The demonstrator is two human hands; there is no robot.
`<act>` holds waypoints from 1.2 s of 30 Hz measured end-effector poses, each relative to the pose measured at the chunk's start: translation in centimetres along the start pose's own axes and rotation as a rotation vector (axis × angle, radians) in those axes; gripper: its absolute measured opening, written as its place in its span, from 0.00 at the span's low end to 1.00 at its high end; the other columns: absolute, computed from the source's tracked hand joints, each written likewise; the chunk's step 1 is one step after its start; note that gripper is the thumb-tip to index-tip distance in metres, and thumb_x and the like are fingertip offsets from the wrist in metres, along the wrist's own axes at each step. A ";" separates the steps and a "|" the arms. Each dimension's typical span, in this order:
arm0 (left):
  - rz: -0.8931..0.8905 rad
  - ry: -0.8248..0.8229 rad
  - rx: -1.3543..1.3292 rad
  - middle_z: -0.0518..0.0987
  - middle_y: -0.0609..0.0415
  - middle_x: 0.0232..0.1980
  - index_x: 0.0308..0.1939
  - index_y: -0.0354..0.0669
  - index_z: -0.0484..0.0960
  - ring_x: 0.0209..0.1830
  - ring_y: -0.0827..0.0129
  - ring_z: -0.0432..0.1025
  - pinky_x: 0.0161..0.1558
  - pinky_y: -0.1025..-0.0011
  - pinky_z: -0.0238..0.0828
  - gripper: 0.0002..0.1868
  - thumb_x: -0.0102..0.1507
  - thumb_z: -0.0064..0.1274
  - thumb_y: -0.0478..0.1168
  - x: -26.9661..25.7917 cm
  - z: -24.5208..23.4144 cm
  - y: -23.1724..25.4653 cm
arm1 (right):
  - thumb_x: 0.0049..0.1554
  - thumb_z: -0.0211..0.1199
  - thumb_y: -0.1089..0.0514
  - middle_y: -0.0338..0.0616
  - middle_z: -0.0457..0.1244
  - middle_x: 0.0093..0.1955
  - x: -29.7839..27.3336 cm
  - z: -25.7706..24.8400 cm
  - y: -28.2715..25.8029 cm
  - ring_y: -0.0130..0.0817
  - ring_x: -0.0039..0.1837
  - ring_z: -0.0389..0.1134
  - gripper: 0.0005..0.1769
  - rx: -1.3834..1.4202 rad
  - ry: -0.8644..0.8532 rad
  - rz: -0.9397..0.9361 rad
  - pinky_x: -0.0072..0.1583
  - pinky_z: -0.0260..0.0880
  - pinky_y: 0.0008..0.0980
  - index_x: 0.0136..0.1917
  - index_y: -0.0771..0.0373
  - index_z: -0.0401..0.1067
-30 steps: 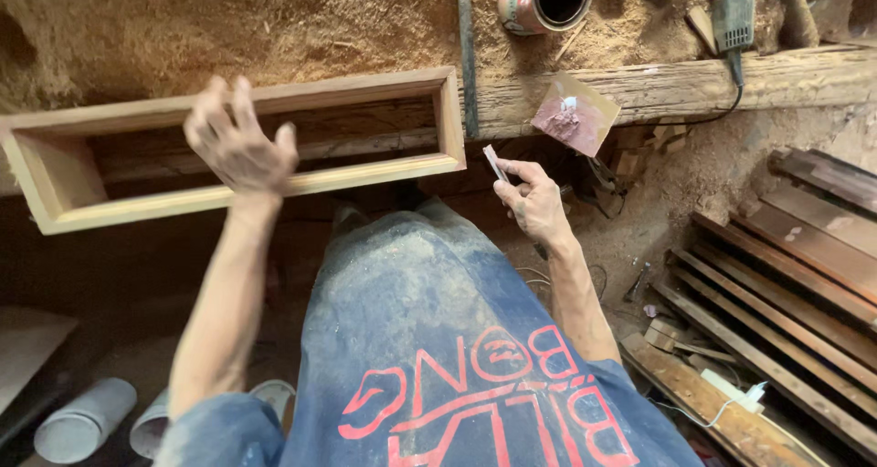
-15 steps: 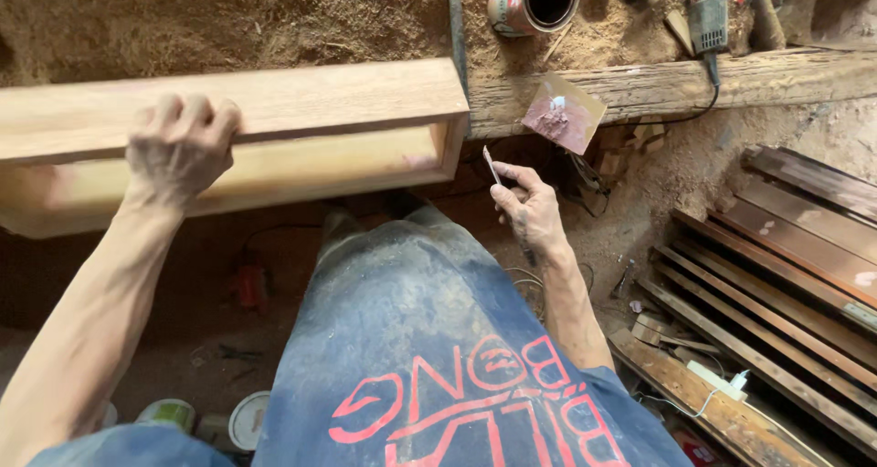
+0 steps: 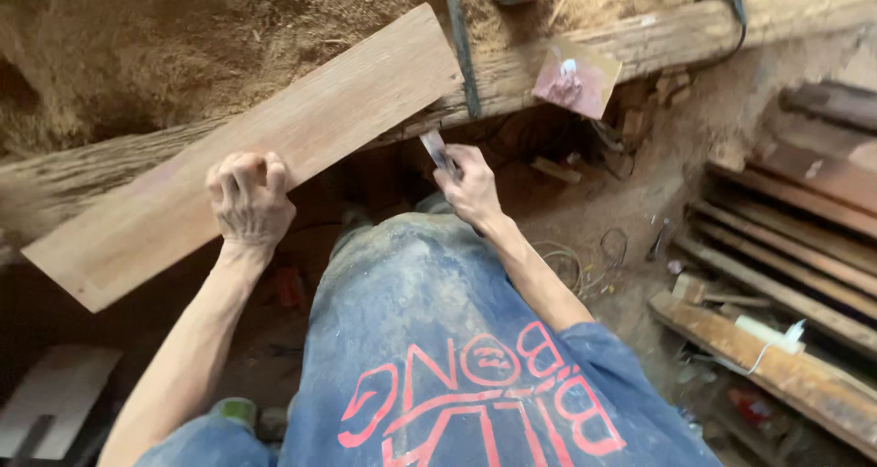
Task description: The person applies wood filler to the joints of wooden frames using a putty knife and their fingers. They sand the wood with sandpaper, pick up and rotate different frames on a workbench, and move various items across the sawdust-covered surface.
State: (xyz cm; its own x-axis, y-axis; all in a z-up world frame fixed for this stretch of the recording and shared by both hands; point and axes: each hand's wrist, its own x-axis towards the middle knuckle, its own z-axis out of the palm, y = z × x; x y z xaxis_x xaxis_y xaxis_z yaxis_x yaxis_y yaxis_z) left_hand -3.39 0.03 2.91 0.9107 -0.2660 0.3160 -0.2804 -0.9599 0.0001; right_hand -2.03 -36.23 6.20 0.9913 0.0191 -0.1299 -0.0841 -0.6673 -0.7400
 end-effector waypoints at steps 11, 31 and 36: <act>-0.044 -0.285 -0.288 0.57 0.41 0.79 0.58 0.53 0.65 0.80 0.40 0.51 0.76 0.33 0.41 0.41 0.42 0.66 0.37 4.2 -3.4 -1.4 | 0.59 0.66 0.58 0.56 0.58 0.66 4.6 10.0 2.2 0.55 0.62 0.67 0.24 -0.057 0.309 -0.035 0.58 0.75 0.44 0.67 0.63 0.68; 0.113 -0.063 -0.201 0.62 0.36 0.75 0.55 0.45 0.65 0.75 0.42 0.58 0.73 0.43 0.51 0.29 0.56 0.64 0.37 4.2 -4.0 0.6 | 0.58 0.53 0.61 0.49 0.59 0.41 6.0 12.8 -5.3 0.30 0.32 0.62 0.07 0.272 0.740 0.404 0.30 0.69 0.29 0.49 0.56 0.57; 0.104 -0.071 -0.177 0.62 0.36 0.76 0.56 0.48 0.64 0.75 0.42 0.58 0.72 0.44 0.49 0.34 0.52 0.67 0.39 3.3 -4.2 0.9 | 0.68 0.34 0.41 0.39 0.58 0.27 6.8 9.6 -6.7 0.27 0.25 0.57 0.32 1.768 0.622 0.783 0.26 0.60 0.29 0.42 0.67 0.69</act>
State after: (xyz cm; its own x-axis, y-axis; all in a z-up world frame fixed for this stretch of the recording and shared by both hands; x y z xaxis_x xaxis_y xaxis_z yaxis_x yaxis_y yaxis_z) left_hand -1.94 -1.32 7.92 0.8914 -0.3745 0.2551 -0.4173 -0.8980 0.1397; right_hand 4.29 -24.49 3.95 0.5614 -0.3185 -0.7638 -0.0306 0.9143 -0.4038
